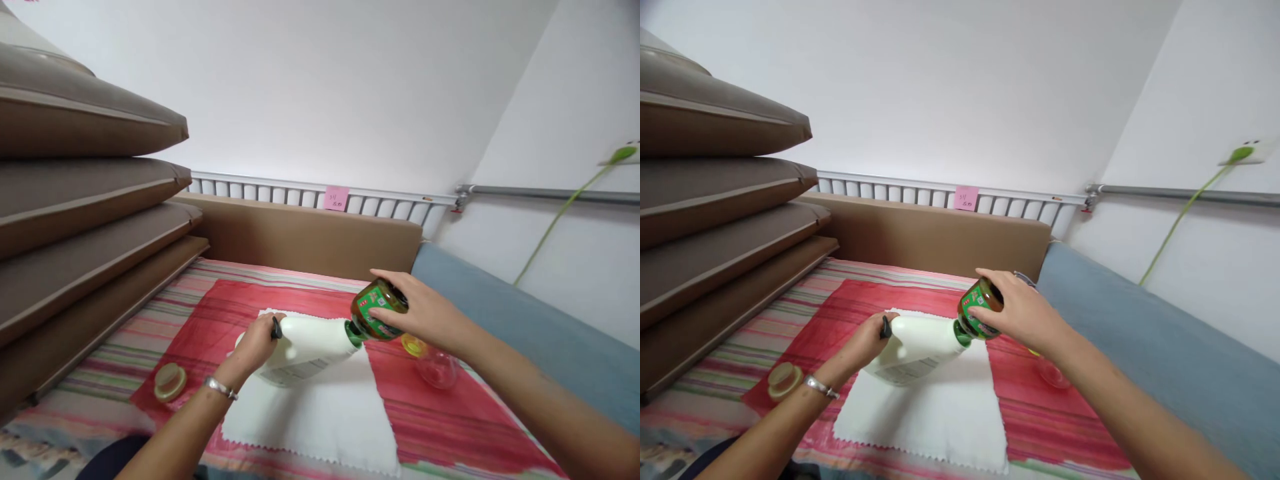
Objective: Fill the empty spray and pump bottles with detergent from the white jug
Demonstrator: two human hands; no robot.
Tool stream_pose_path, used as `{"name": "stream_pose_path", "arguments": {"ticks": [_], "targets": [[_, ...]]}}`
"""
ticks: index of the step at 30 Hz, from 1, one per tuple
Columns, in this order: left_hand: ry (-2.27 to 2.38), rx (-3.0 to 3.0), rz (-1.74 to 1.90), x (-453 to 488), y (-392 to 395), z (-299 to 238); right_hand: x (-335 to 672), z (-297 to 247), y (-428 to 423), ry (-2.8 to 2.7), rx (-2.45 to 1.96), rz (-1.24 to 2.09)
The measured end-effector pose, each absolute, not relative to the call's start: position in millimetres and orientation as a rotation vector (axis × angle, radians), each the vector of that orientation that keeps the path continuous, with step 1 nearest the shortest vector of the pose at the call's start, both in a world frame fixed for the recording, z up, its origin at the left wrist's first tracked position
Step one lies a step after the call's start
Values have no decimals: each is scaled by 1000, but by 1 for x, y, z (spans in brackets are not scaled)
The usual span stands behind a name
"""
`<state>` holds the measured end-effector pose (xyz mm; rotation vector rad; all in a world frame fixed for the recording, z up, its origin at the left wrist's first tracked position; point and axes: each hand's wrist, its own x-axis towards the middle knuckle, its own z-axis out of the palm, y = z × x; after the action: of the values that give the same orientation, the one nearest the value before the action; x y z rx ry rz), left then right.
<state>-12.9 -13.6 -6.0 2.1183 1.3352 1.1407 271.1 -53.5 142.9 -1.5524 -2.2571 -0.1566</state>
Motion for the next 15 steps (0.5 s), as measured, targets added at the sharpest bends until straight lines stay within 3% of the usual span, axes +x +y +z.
{"name": "stream_pose_path", "arguments": {"ticks": [15], "targets": [[1354,2054,1163,-12,-15,-10,280,139,-57,-2206,-1545,-93]]}}
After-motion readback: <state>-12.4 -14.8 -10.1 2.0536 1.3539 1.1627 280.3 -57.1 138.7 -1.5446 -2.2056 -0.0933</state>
